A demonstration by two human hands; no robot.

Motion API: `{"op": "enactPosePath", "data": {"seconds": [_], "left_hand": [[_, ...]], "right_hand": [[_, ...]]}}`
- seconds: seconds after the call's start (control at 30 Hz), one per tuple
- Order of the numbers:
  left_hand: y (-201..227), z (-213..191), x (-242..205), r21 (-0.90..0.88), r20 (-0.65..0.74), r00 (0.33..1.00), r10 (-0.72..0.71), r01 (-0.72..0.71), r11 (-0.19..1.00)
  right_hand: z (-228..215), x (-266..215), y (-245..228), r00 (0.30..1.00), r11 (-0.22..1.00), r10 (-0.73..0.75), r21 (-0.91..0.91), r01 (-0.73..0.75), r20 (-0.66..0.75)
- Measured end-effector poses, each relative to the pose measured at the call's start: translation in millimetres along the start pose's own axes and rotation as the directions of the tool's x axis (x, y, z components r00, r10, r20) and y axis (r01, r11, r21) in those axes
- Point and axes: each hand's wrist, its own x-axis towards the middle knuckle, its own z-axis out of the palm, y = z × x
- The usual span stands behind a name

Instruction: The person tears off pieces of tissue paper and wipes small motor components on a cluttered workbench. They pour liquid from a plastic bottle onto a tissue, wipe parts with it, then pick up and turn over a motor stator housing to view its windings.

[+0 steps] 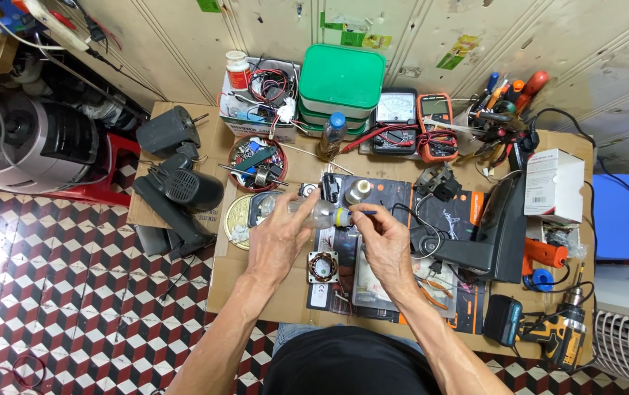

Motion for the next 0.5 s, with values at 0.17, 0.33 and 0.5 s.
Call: {"op": "enactPosePath", "data": {"seconds": [0.17,0.33,0.5], "left_hand": [[4.5,-2.4,5.0,-0.004,0.031,0.999,-0.025,0.025,1.000],[2.4,1.7,4.8,0.005,0.012,1.000,-0.003,0.003,1.000],[-9.5,21.5,2.8,-0.111,0.004,0.995,-0.104,0.104,0.988]], "right_hand": [[-1.5,-1.5,-7.5,0.999,0.999,-0.033,-0.021,0.033,0.012],[-2.2,-4.6,-10.2,0.999,0.999,-0.037,-0.036,0.037,0.010],[-6.8,-11.7,-28.4,0.999,0.997,-0.033,-0.069,0.031,-0.034]]}}
